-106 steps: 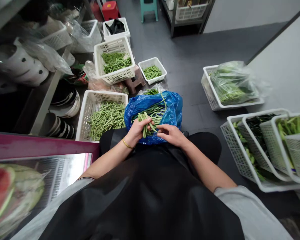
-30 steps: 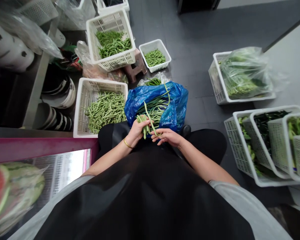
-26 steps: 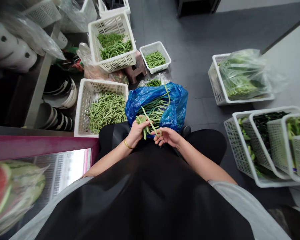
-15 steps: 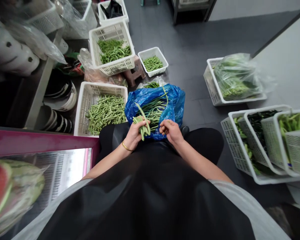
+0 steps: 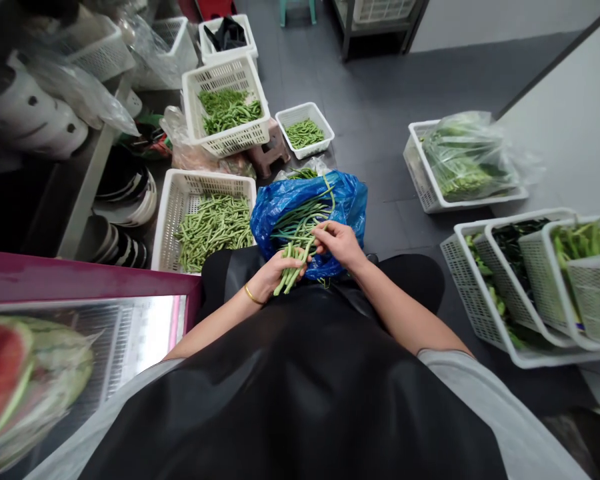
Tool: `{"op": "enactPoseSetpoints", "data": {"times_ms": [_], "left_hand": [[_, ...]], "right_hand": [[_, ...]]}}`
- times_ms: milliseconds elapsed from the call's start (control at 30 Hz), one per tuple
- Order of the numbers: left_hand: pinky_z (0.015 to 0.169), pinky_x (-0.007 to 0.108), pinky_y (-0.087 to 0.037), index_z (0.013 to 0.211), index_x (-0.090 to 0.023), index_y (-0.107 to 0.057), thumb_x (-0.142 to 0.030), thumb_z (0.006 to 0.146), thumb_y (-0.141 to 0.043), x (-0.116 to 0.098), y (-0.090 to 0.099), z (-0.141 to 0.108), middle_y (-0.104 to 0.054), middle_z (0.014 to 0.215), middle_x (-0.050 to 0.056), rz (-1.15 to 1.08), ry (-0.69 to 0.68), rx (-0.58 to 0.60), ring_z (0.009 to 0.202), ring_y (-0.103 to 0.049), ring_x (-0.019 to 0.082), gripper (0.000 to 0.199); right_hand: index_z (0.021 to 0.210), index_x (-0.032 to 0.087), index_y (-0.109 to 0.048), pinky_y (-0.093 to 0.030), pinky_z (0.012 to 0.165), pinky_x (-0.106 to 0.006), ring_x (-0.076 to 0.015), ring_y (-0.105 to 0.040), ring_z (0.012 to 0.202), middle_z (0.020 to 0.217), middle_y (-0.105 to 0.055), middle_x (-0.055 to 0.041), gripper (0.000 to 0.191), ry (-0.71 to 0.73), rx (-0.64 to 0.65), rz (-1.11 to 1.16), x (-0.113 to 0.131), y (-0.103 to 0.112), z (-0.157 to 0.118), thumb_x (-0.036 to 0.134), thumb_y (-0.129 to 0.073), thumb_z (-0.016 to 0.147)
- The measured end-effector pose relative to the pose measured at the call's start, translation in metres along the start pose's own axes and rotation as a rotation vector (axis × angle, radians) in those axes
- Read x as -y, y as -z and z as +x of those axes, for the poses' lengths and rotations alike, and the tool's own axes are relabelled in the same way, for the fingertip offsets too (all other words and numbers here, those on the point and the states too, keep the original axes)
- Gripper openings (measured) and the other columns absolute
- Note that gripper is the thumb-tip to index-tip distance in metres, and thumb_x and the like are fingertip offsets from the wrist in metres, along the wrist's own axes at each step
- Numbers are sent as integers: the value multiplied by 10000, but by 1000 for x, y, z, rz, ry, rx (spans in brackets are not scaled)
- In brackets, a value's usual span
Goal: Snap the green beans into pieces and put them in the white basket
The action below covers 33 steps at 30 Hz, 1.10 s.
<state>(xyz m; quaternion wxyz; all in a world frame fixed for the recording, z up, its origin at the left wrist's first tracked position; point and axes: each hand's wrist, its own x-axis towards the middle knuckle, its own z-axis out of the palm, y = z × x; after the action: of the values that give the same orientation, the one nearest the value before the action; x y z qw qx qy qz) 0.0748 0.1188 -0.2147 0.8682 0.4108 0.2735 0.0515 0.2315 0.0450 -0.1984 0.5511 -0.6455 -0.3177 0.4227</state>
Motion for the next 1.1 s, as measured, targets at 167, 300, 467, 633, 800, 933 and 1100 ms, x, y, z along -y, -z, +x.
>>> {"op": "enactPoseSetpoints", "data": {"times_ms": [167,300,467,633,800,933,1100], "left_hand": [[409,185,-331,586,-123,-545,-158,536,-636,5,11,9,-525,446,-23,-17,-54,-340,392,-451,60,110],[422,195,-383,607,-122,-532,-183,571,-635,7,23,16,-552,482,-8,-169,34,-416,403,-483,71,125],[456,227,-444,693,-119,-541,-195,536,-710,6,20,12,-600,538,17,-11,148,-82,450,-567,121,243],[443,208,-431,726,-136,-506,-168,569,-706,-1,18,7,-620,559,18,263,121,33,431,-549,101,257],[499,233,-463,780,-137,-518,-245,596,-737,-14,15,3,-641,627,36,318,93,284,490,-583,119,306],[520,246,-473,777,-130,-539,-276,578,-758,-19,24,2,-628,633,42,184,57,222,516,-590,128,330],[652,300,-526,835,-127,-573,-211,571,-715,-22,50,5,-539,583,-28,-112,-109,-87,560,-584,115,312]], "right_hand": [[831,213,-675,-496,755,-331,-185,-630,734,792,-680,-64,236,349,131,-401,15,-17,-34,427,-589,784],[924,198,-659,-521,665,-311,-169,-644,666,772,-690,-61,315,230,248,-338,-4,-19,-45,446,-475,858],[922,174,-653,-466,611,-255,-157,-635,678,782,-689,-75,362,201,263,-620,-28,-12,-25,420,-389,895],[624,144,-607,-344,526,-242,-151,-575,611,684,-636,-104,393,207,353,-1036,-19,1,-15,416,-443,857],[512,182,-471,-309,412,-220,-85,-393,346,373,-393,41,498,-106,670,-177,-14,-3,-21,575,-411,812],[507,186,-500,-346,386,-238,-108,-422,316,341,-375,51,497,-322,887,81,-13,8,-17,626,-475,736],[765,169,-679,-412,534,-237,-161,-595,565,600,-648,-36,305,-100,698,-804,-15,30,37,464,-664,688]]}}
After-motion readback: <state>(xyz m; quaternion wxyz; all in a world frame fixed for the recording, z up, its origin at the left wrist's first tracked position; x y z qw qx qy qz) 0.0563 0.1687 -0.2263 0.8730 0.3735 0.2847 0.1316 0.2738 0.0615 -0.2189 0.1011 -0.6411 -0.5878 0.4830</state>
